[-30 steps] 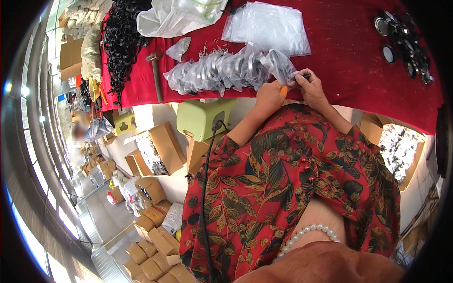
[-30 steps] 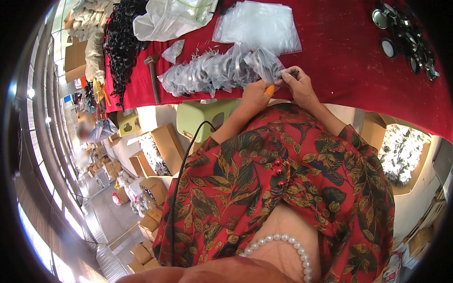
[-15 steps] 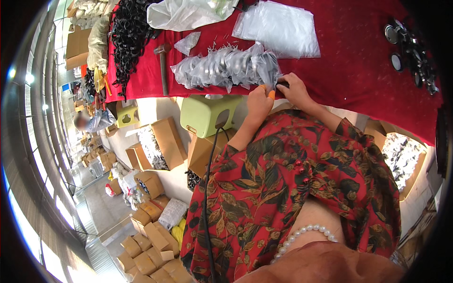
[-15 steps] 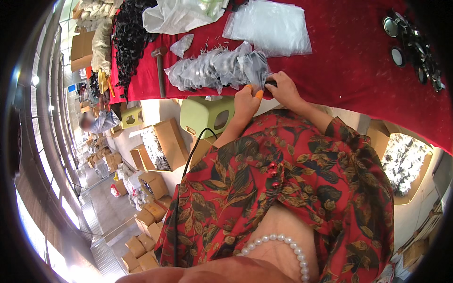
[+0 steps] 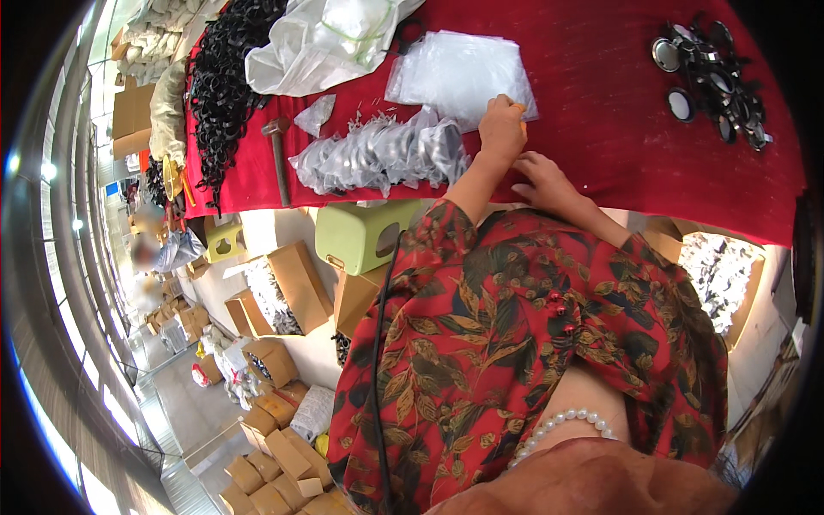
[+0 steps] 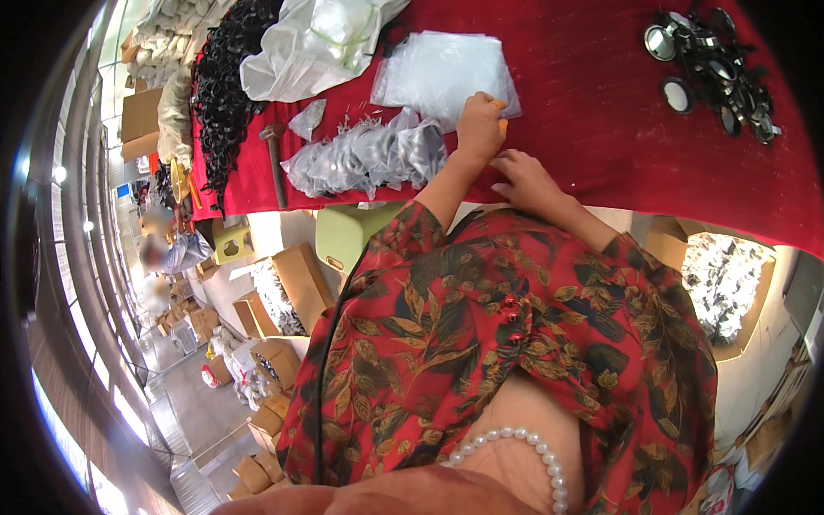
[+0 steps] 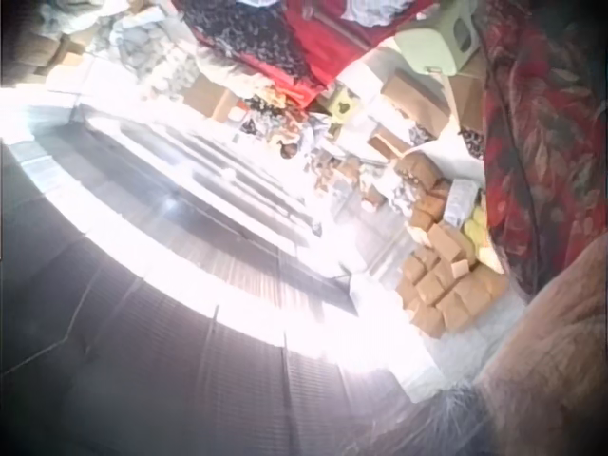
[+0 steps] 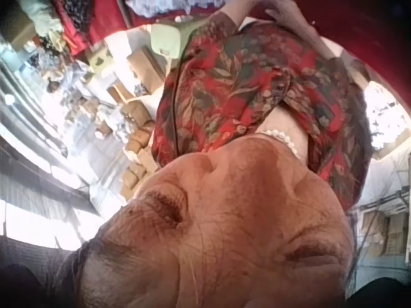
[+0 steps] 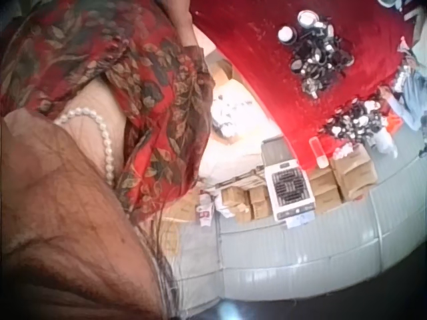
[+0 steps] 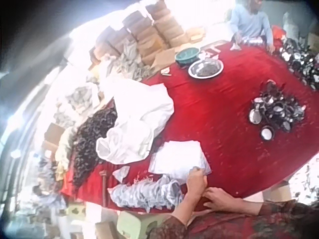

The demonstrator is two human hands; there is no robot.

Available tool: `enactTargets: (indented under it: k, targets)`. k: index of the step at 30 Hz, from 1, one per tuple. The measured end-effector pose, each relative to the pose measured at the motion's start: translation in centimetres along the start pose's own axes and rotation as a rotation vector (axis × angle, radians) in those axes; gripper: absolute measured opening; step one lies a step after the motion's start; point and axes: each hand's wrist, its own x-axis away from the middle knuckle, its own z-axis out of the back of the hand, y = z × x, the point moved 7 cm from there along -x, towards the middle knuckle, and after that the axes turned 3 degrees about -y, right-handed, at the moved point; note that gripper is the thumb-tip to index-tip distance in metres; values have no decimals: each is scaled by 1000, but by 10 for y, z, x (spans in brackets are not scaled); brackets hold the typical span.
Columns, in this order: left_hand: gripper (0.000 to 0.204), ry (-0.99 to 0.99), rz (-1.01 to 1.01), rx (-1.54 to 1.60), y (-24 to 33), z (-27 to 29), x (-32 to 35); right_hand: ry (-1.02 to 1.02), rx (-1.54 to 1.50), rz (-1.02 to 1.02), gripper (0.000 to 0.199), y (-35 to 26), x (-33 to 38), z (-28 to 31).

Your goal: Packing small round black components into plastic bags at a manufacturing workstation.

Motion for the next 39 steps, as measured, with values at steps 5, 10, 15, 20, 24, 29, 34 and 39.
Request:
enactTargets:
  k: [5, 10, 15, 20, 24, 29, 34, 39]
  targets:
    - [9, 0, 112, 80, -7, -33, 0, 350, -72, -218, 30, 70, 72, 94]
    - [10, 9, -119, 261, 55, -40, 10, 616, -231, -564, 26, 139, 122, 170]
    - [11, -30, -90, 324, 72, -56, 8, 431, -641, -733, 34, 147, 81, 156]
    - [12, -19, -59, 356, 84, -58, 0, 256, -878, -878, 32, 163, 33, 121]
    - [13, -73, -120, 325, 92, -53, -5, 304, -770, -757, 27, 177, 15, 121]
    - [22, -127, 545, 873, 64, -79, -27, 306, -267, -565, 17, 159, 9, 144]
    - [25, -172, 787, 972, 40, -112, -35, 333, -219, -484, 19, 155, 12, 147]
    - [19, -148, 855, 1071, 35, -112, -33, 651, -176, -674, 18, 180, 76, 203]
